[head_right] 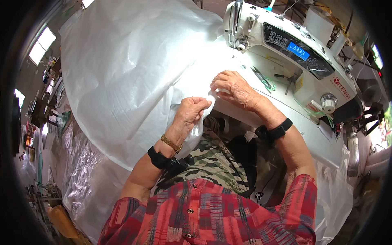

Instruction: Sewing a large white plastic sheet using an industrial sewing machine.

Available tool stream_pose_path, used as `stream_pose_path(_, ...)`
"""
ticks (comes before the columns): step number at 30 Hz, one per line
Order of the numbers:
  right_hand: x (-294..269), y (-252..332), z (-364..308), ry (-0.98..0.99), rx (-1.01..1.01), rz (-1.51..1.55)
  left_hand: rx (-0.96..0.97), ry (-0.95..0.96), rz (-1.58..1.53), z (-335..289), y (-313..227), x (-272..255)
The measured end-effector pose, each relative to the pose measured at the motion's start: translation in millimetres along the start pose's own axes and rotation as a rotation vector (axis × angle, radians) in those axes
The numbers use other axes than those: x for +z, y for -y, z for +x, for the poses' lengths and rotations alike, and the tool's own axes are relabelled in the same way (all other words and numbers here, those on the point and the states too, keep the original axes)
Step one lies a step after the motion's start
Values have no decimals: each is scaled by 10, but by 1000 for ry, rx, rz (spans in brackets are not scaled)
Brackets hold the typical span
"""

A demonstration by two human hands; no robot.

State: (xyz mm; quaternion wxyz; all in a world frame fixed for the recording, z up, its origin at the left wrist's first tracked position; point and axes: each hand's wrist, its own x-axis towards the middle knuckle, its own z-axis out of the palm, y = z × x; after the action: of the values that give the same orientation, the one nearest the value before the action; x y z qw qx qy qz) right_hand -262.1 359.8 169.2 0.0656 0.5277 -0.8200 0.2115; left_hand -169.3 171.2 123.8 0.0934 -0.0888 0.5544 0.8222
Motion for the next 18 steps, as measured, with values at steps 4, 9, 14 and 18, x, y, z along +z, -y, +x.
stream_pose_path(4, -19, -34, 59, 108, -47, 96, -70, -29, -57, -46, -14, -67)
stream_pose_path(9, 13, -104, 72, 132, -52, 139, -171, 27, -162, -94, -56, -63)
stream_pose_path(14, 121, -165, 41, 110, -66, 114, 68, 6, 186, -163, 21, -61)
stream_pose_path(18, 151, -182, 46, 65, -86, 131, 909, -293, 1221, -327, -119, 212)
